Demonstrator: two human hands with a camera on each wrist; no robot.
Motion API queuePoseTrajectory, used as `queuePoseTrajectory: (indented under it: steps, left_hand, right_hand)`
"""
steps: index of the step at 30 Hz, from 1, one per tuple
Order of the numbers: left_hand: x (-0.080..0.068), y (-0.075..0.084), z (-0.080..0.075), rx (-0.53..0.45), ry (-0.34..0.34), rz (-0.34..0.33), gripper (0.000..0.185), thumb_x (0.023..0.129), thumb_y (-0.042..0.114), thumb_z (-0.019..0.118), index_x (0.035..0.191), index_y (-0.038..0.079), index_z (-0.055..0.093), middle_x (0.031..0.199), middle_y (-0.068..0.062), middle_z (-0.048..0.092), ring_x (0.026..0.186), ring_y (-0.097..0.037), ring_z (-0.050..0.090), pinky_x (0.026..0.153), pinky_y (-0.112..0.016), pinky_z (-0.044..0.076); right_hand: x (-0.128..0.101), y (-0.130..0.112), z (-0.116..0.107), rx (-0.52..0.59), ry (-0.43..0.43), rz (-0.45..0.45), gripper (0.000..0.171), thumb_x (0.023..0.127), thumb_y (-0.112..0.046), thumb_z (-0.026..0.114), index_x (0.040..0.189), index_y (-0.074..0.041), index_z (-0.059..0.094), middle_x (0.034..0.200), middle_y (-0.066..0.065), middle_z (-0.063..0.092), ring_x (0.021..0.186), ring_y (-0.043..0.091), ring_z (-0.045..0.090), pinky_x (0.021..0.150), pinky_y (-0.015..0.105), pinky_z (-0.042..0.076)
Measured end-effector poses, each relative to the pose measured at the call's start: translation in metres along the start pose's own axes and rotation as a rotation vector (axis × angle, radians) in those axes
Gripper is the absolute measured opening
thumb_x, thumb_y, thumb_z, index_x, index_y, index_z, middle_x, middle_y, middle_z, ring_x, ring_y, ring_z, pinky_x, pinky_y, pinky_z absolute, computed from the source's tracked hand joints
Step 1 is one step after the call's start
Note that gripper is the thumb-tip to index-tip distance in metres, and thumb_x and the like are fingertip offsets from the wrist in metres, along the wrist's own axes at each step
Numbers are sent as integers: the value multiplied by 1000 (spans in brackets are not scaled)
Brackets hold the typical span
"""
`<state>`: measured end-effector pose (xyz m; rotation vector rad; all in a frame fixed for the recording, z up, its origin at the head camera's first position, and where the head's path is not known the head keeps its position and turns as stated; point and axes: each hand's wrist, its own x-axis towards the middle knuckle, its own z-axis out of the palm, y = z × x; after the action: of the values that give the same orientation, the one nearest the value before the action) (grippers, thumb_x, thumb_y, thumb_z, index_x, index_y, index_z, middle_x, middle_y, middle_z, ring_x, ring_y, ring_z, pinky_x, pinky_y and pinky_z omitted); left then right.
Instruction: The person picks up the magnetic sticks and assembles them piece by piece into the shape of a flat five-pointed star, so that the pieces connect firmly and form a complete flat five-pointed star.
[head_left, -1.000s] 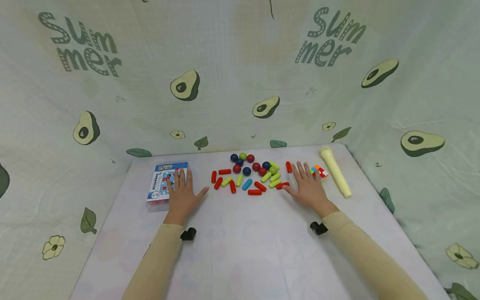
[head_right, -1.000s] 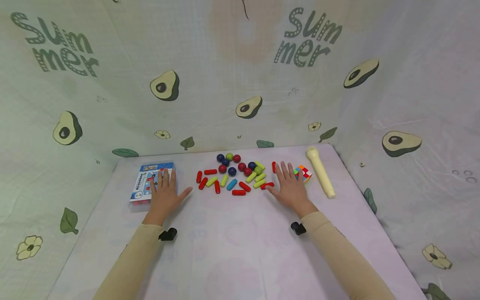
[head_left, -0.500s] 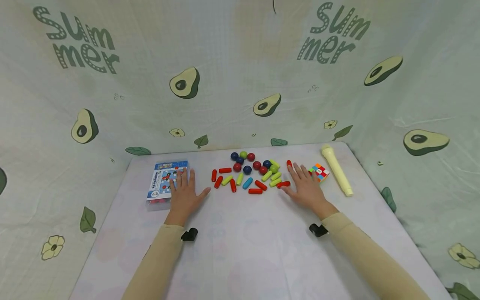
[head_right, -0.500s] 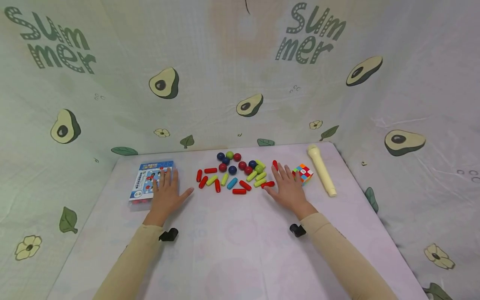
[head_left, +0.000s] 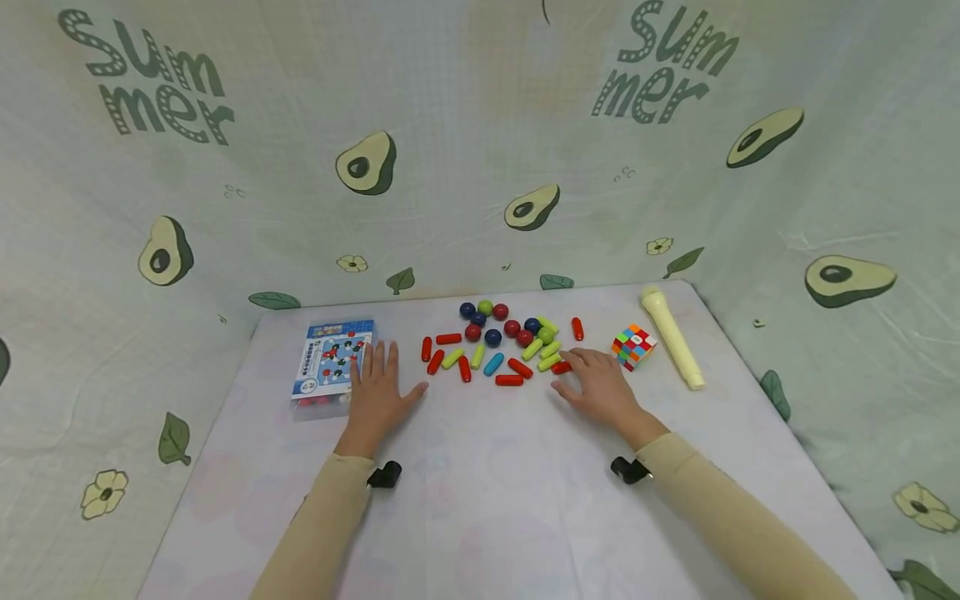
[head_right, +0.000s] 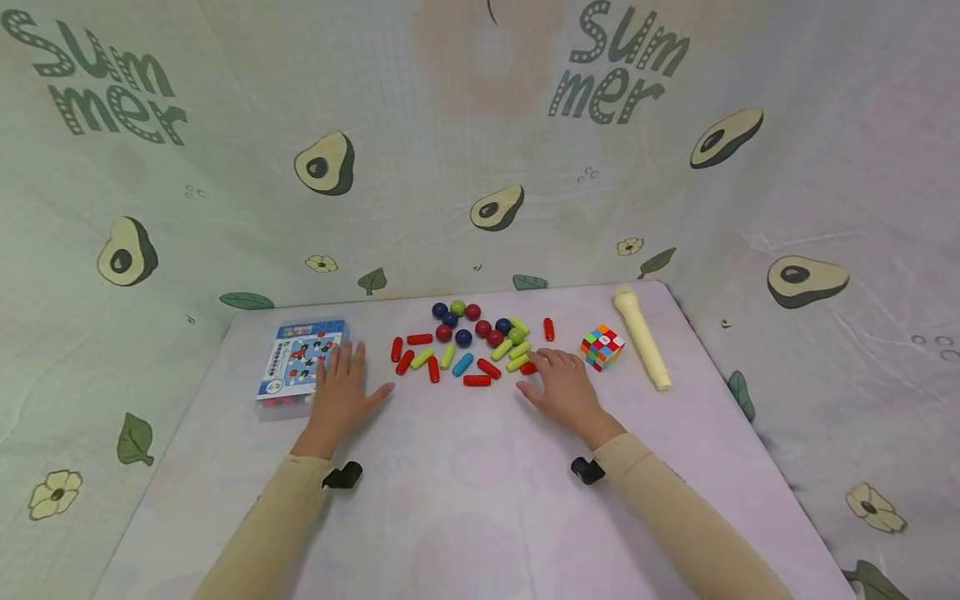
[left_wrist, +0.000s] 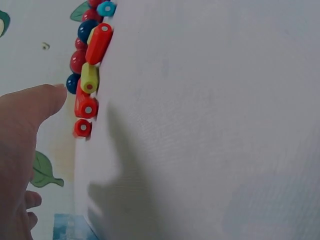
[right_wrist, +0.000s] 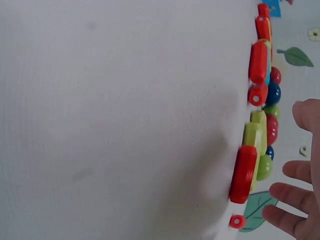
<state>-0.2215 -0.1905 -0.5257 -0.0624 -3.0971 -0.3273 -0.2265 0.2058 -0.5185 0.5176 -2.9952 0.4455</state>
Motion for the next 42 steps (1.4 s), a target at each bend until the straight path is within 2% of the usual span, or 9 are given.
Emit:
queuePoseTrajectory:
  steps: [5, 10, 14, 21, 27, 31, 34, 42]
  left_hand:
    - [-2, 4, 4, -28, 10, 3, 101, 91, 60, 63, 162, 4, 17, 165, -24, 17, 153, -44, 8, 120, -63, 1]
    - [-3, 8, 7, -37, 43, 22, 98, 91, 58, 65, 161, 5, 21, 161, -24, 26, 151, -44, 17, 121, -62, 5]
    - [-6, 14, 7, -54, 81, 47, 94, 92, 54, 68, 160, 5, 26, 157, -22, 32, 148, -41, 24, 121, -59, 12]
    - [-10, 28, 12, -152, 139, 143, 78, 93, 45, 71, 152, 3, 43, 149, -19, 46, 139, -37, 40, 116, -52, 33]
    - [-11, 37, 19, -191, 127, 154, 70, 92, 43, 73, 148, 7, 50, 142, -16, 55, 131, -35, 50, 111, -53, 40]
    - [-11, 39, 26, -175, 75, 157, 70, 92, 47, 72, 148, 11, 51, 142, -14, 56, 130, -33, 51, 110, -53, 41]
    - [-10, 40, 29, -173, 61, 168, 70, 91, 50, 72, 147, 12, 52, 141, -12, 57, 130, -31, 51, 110, -52, 40]
    - [-12, 47, 26, -185, 72, 167, 67, 90, 47, 74, 145, 13, 54, 137, -10, 60, 129, -31, 53, 109, -53, 41]
  right_hand:
    - [0, -10, 4, 76, -49, 18, 58, 95, -45, 69, 138, -8, 60, 132, 13, 62, 122, 34, 55, 106, 59, 40]
    - [1, -19, 9, 213, -107, 60, 51, 94, -39, 73, 135, -11, 61, 108, 3, 65, 97, 21, 58, 90, 44, 52]
    - [2, -27, 14, 321, -120, 86, 46, 93, -33, 75, 133, -13, 63, 98, -1, 62, 88, 18, 56, 78, 34, 53]
    - [5, -38, 24, 455, -91, 110, 38, 94, -23, 76, 128, -11, 65, 93, -2, 62, 86, 17, 57, 77, 31, 53]
    - [12, -45, 31, 498, -72, 142, 36, 95, -22, 74, 128, -12, 64, 100, -1, 66, 88, 15, 60, 82, 31, 55]
    - [16, -49, 34, 497, -49, 141, 37, 95, -21, 74, 130, -13, 64, 108, 0, 68, 85, 17, 59, 78, 31, 54]
    - [20, -52, 37, 478, -32, 131, 39, 95, -21, 74, 132, -13, 65, 110, -1, 68, 83, 17, 57, 75, 30, 52]
    - [30, -62, 44, 396, -32, 140, 37, 93, -24, 76, 129, -16, 68, 103, -2, 65, 84, 17, 55, 72, 29, 50]
